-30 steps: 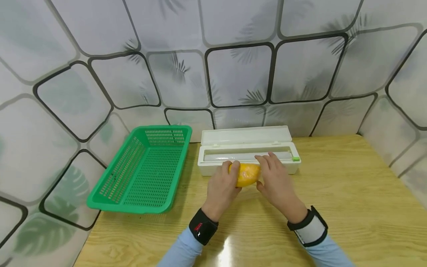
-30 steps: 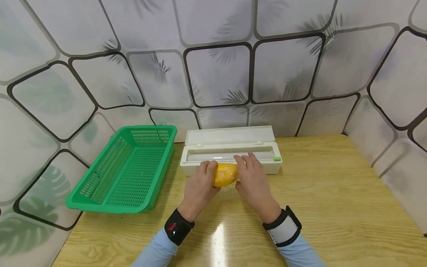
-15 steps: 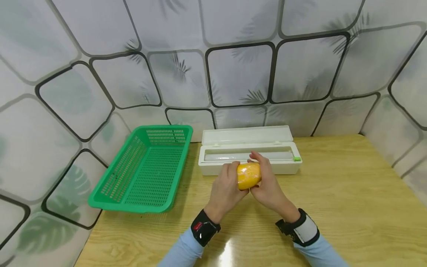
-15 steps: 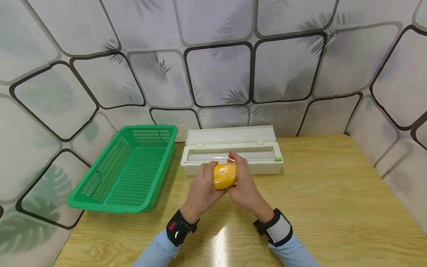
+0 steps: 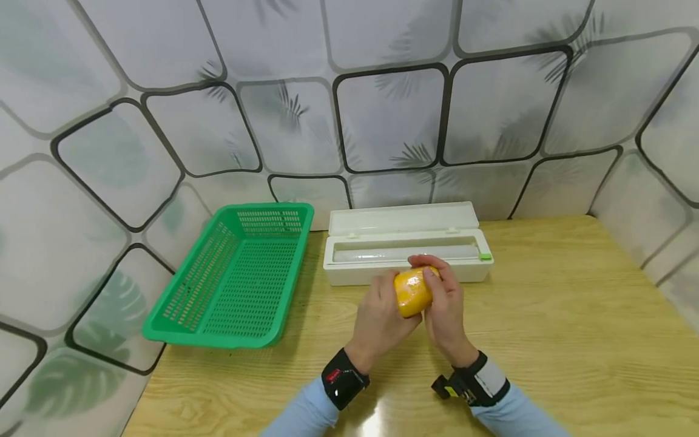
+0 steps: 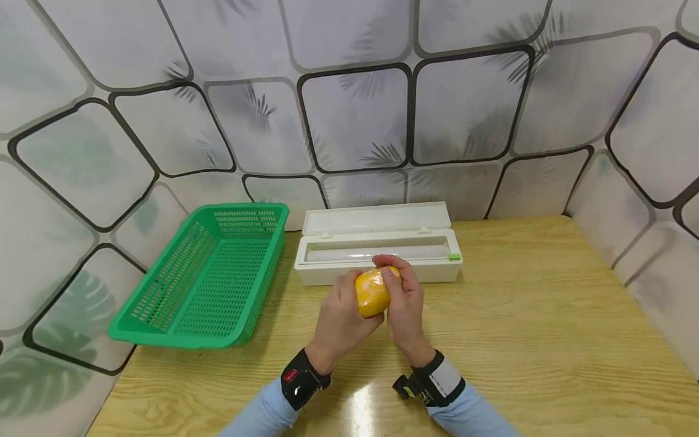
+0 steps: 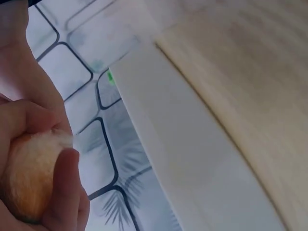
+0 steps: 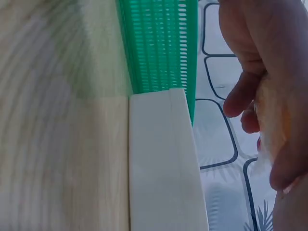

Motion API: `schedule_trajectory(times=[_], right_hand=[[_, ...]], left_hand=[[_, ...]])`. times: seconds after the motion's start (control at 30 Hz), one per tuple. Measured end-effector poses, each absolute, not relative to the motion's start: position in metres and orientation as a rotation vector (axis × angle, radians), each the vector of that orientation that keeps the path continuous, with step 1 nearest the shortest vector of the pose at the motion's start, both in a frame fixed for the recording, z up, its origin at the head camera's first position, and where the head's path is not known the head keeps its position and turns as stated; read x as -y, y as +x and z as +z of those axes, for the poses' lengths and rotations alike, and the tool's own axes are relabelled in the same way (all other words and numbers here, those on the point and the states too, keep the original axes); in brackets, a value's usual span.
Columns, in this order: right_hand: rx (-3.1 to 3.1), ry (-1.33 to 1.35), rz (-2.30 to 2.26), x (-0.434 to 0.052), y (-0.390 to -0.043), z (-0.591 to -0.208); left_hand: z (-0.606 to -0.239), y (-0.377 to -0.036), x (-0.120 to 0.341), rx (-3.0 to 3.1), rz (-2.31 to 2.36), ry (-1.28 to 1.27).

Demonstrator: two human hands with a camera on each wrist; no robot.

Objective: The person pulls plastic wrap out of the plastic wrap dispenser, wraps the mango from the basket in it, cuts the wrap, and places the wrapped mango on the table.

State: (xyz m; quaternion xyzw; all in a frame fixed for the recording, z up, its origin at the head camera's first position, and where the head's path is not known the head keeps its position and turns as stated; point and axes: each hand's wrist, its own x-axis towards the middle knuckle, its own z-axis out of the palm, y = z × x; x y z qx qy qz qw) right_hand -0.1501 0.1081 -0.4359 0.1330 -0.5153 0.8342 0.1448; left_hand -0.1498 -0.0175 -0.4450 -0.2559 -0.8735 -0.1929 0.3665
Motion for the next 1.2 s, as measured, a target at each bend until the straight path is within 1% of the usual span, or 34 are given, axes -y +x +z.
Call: schedule_trajectory(times=[0.1,0.23,0.3,0.37,0.47,0.57,0.63,0.73,0.87,1.1,1.2], right_hand=[[1.475,0.306,2.387,-0.106,-0.146,-0.434],[1.525,0.41,2.34,-0.111,-0.14,-0.426],[1.512,0.495,2.367,-0.115,-0.141,-0.421],[1.496,0.561,2.432,-0.12,-0.144,-0.416],[1.495,0.596,2.507,-0.126,-0.15,-0.412],[1.542,0.542,2.469,-0.126,-0.15,-0.414],[1.561,0.481,2.413,-0.125,-0.147,-0.415],[1.5,0.477,2.384,-0.126,-0.142,-0.414],[1.445,0.584,2.359,-0.129,-0.138,-0.412],[1.396,0.782,2.247,-0.123,-0.136,-0.413],[1.338,0.792,2.243,-0.118,-0.136,-0.413]], left_hand=[[-0.446,-0.148,0.016,2.296,-0.617,-0.681],[-0.443,-0.146,0.018,2.35,-0.98,-0.736],[-0.439,-0.145,0.021,2.361,-1.081,-0.771],[-0.435,-0.145,0.023,2.372,-1.089,-0.824],[-0.43,-0.146,0.027,2.414,-0.984,-0.89],[-0.429,-0.145,0.028,2.466,-0.977,-0.946],[-0.427,-0.144,0.027,2.52,-1.039,-0.957],[-0.422,-0.142,0.022,2.577,-1.159,-0.959],[-0.414,-0.14,0.019,2.623,-1.33,-0.961],[-0.415,-0.138,0.027,2.608,-1.744,-1.017],[-0.414,-0.139,0.031,2.619,-1.796,-1.029]])
